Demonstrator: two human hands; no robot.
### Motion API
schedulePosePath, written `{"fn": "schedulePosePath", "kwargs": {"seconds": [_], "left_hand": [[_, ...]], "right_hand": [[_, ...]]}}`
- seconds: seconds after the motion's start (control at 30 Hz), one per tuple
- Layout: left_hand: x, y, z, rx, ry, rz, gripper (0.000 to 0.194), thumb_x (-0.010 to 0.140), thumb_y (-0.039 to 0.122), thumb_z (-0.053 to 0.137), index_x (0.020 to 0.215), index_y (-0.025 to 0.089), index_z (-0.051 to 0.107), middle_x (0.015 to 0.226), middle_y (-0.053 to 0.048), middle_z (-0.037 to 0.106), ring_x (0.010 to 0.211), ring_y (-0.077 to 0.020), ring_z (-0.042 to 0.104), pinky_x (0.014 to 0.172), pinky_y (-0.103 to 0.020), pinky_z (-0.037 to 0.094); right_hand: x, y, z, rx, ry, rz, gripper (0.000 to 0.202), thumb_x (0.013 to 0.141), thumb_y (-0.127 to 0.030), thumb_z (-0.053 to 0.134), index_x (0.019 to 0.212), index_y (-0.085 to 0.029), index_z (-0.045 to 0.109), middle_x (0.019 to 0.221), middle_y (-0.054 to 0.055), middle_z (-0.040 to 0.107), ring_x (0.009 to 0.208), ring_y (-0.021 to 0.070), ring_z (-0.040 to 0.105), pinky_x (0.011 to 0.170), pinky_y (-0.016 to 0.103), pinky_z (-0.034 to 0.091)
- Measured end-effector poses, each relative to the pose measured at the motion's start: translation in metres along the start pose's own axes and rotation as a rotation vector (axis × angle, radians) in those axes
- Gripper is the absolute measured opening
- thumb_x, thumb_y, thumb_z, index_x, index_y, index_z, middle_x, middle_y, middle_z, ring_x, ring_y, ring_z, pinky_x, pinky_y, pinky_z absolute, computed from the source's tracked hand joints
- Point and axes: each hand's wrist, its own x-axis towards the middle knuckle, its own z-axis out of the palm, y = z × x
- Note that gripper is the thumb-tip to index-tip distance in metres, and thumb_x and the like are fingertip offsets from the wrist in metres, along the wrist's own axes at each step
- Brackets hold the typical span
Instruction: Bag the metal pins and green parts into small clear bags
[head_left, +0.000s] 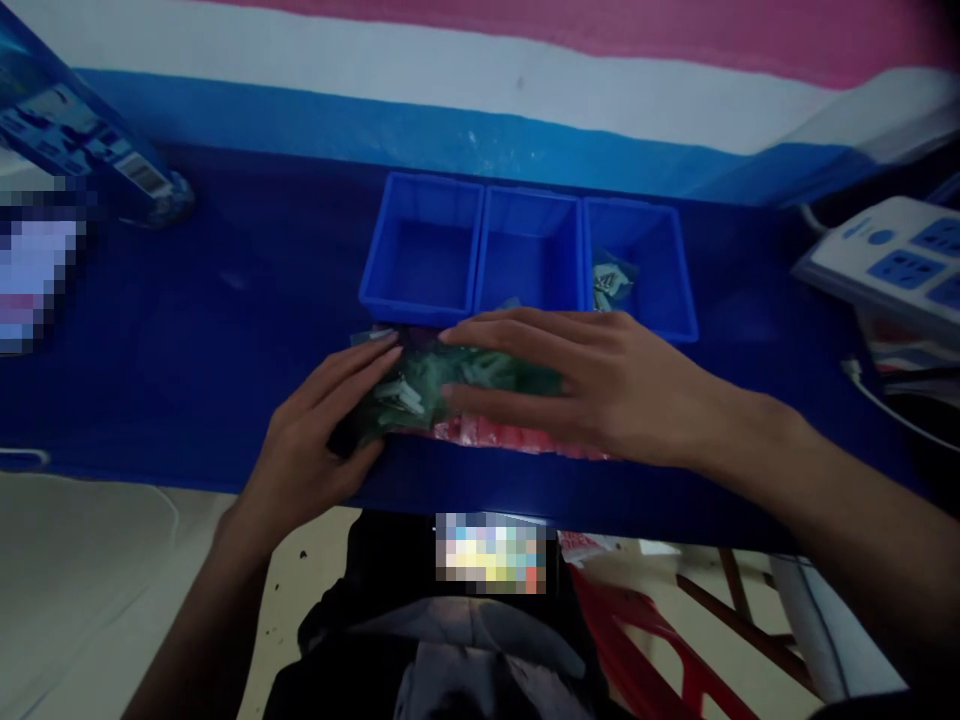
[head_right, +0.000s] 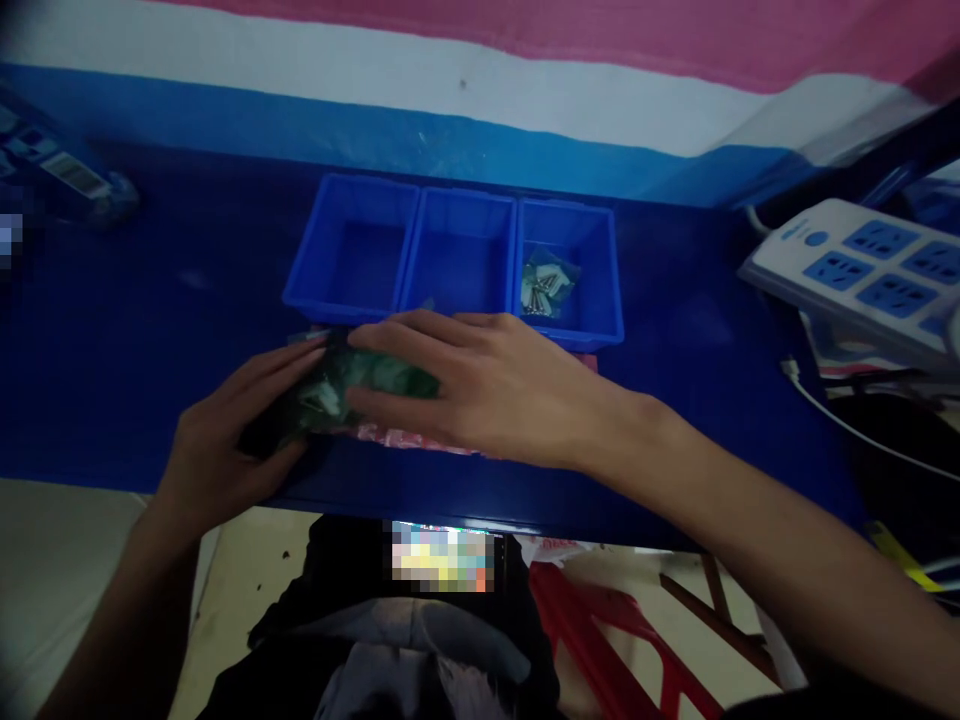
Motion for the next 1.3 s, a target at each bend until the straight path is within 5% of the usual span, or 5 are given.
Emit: {"fn": "schedulePosePath", "kwargs": {"seconds": [0.13, 0.43, 0.7, 0.9, 1.3], "left_hand": [[0.003, 0.013, 0.007, 0.091, 0.117, 0.058, 0.059, 0.090, 0.004, 0.068, 0.146, 0.017, 0.059, 0.149, -0.013, 0.062, 0.141, -0.0295, 0.060, 0.120, -0.048, 0.054], [0.011, 0.032, 0.018, 0.144, 0.190, 0.101, 0.055, 0.083, -0.010, 0.074, 0.132, 0.014, 0.070, 0.134, -0.012, 0.072, 0.125, -0.0223, 0.072, 0.112, -0.036, 0.061], [0.041, 0.063, 0.046, 0.113, 0.076, 0.294, 0.054, 0.092, 0.015, 0.079, 0.141, 0.003, 0.061, 0.149, -0.024, 0.059, 0.148, -0.0368, 0.052, 0.121, -0.055, 0.054], [0.050, 0.069, 0.064, 0.232, -0.036, 0.444, 0.049, 0.097, 0.026, 0.075, 0.141, 0.009, 0.061, 0.152, -0.017, 0.059, 0.147, -0.0374, 0.054, 0.124, -0.061, 0.052], [0.062, 0.073, 0.071, 0.155, -0.025, 0.470, 0.051, 0.096, 0.018, 0.076, 0.143, 0.007, 0.058, 0.150, -0.021, 0.059, 0.148, -0.0346, 0.054, 0.129, -0.060, 0.048]], "right_hand": [[-0.026, -0.007, -0.004, 0.030, 0.073, 0.161, 0.034, 0.099, -0.021, 0.069, 0.133, -0.022, 0.066, 0.140, 0.013, 0.069, 0.110, 0.0251, 0.075, 0.082, 0.039, 0.063], [-0.077, -0.020, -0.003, -0.029, 0.129, 0.242, 0.042, 0.089, -0.012, 0.079, 0.129, -0.020, 0.070, 0.138, 0.013, 0.072, 0.137, 0.0291, 0.065, 0.105, 0.050, 0.058], [-0.105, -0.031, 0.002, -0.220, 0.081, 0.349, 0.049, 0.094, -0.018, 0.073, 0.142, -0.021, 0.063, 0.139, 0.013, 0.071, 0.109, 0.0297, 0.072, 0.075, 0.043, 0.049], [-0.117, -0.035, 0.006, -0.217, -0.038, 0.458, 0.058, 0.095, -0.015, 0.067, 0.151, -0.017, 0.054, 0.148, 0.013, 0.066, 0.123, 0.0341, 0.066, 0.095, 0.053, 0.051], [-0.122, -0.047, 0.020, 0.018, 0.124, 0.586, 0.078, 0.091, -0.025, 0.055, 0.166, -0.020, 0.033, 0.163, 0.022, 0.045, 0.141, 0.0398, 0.055, 0.104, 0.060, 0.055]]}}
